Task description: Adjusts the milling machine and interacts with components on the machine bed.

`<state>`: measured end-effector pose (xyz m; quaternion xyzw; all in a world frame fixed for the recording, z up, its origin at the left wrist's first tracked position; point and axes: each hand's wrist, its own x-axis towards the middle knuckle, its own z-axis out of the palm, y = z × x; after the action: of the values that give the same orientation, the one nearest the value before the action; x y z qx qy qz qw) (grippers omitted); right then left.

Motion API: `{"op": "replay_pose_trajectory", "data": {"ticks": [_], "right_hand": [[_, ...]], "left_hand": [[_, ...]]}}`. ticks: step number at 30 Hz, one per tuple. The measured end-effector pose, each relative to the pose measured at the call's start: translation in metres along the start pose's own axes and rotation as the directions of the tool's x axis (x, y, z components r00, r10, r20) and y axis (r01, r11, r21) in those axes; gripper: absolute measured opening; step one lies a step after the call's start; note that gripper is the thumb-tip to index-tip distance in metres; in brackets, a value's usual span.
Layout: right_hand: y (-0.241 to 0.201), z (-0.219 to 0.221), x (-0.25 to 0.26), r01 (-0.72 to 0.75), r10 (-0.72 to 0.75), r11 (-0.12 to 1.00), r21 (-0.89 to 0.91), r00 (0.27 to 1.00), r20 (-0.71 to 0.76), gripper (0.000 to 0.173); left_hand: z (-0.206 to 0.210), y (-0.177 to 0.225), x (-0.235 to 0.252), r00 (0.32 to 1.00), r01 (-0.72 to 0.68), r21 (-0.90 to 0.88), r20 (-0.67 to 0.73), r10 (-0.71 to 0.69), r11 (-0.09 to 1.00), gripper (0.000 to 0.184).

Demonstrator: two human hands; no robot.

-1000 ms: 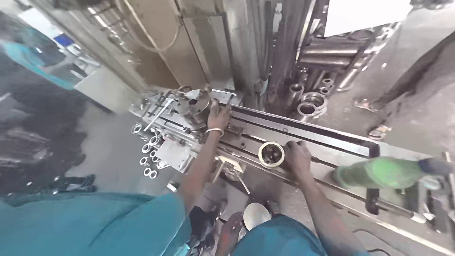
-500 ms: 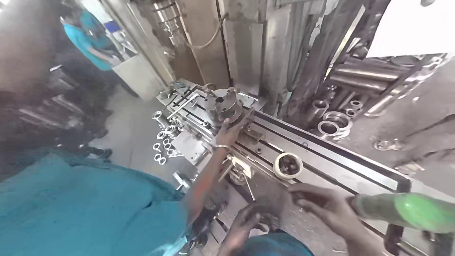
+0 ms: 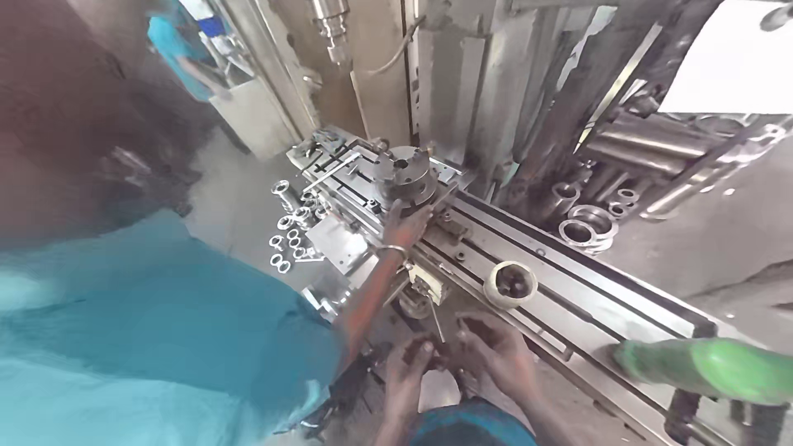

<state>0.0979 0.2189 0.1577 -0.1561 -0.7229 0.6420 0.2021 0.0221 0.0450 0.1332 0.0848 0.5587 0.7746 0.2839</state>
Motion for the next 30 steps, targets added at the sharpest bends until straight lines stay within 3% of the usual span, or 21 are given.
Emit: {"op": "replay_pose_trajectory", "data": {"ticks": [2, 5, 12, 18, 22, 24, 27, 28, 30], "right_hand": [[-0.001, 0.013, -0.006, 0.052, -0.051, 0.992, -0.111, 0.999, 0.017, 0.029], [-0.005, 0.028, -0.012, 0.14, -0.083, 0.955, -0.261, 0.973, 0.216, 0.038], [-0.012, 0.034, -0.022, 0.049, 0.002, 0.985, -0.166, 0.956, 0.293, 0.046], [-0.006, 0.041, -0.033, -0.031, 0.038, 0.999, -0.036, 0.977, 0.208, 0.041], [-0.007, 0.052, -0.044, -0.061, 0.054, 0.992, 0.113, 0.996, 0.066, 0.037], [-0.004, 0.058, -0.051, 0.043, -0.049, 0.991, 0.128, 0.998, 0.041, 0.037], [0.0, 0.067, -0.063, 0.314, -0.291, 0.946, -0.083, 0.934, 0.209, 0.034], [-0.001, 0.072, -0.068, 0.401, -0.343, 0.903, -0.153, 0.889, 0.303, 0.034], [-0.004, 0.079, -0.077, 0.485, -0.347, 0.846, -0.222, 0.816, 0.462, 0.046]], "left_hand": [[-0.002, 0.002, -0.006, 0.998, -0.026, 0.122, -0.057, 0.033, 0.992, 0.025], [0.0, 0.002, -0.01, 0.989, -0.007, 0.27, -0.141, 0.047, 0.963, 0.019], [-0.014, 0.001, -0.027, 0.986, -0.103, 0.257, -0.097, 0.132, 0.961, 0.019], [-0.026, -0.002, -0.033, 0.997, -0.055, 0.139, -0.039, 0.061, 0.989, 0.02], [-0.043, -0.009, -0.039, 0.998, 0.06, -0.014, 0.004, -0.06, 0.998, 0.027], [-0.048, -0.012, -0.041, 0.99, 0.14, -0.071, 0.038, -0.138, 0.988, 0.029], [-0.056, -0.016, -0.052, 0.945, 0.318, -0.171, 0.138, -0.297, 0.933, 0.033], [-0.056, -0.01, -0.058, 0.907, 0.421, -0.193, 0.097, -0.41, 0.886, 0.035], [-0.049, 0.013, -0.067, 0.759, 0.636, -0.18, -0.031, -0.651, 0.75, 0.035]]}}
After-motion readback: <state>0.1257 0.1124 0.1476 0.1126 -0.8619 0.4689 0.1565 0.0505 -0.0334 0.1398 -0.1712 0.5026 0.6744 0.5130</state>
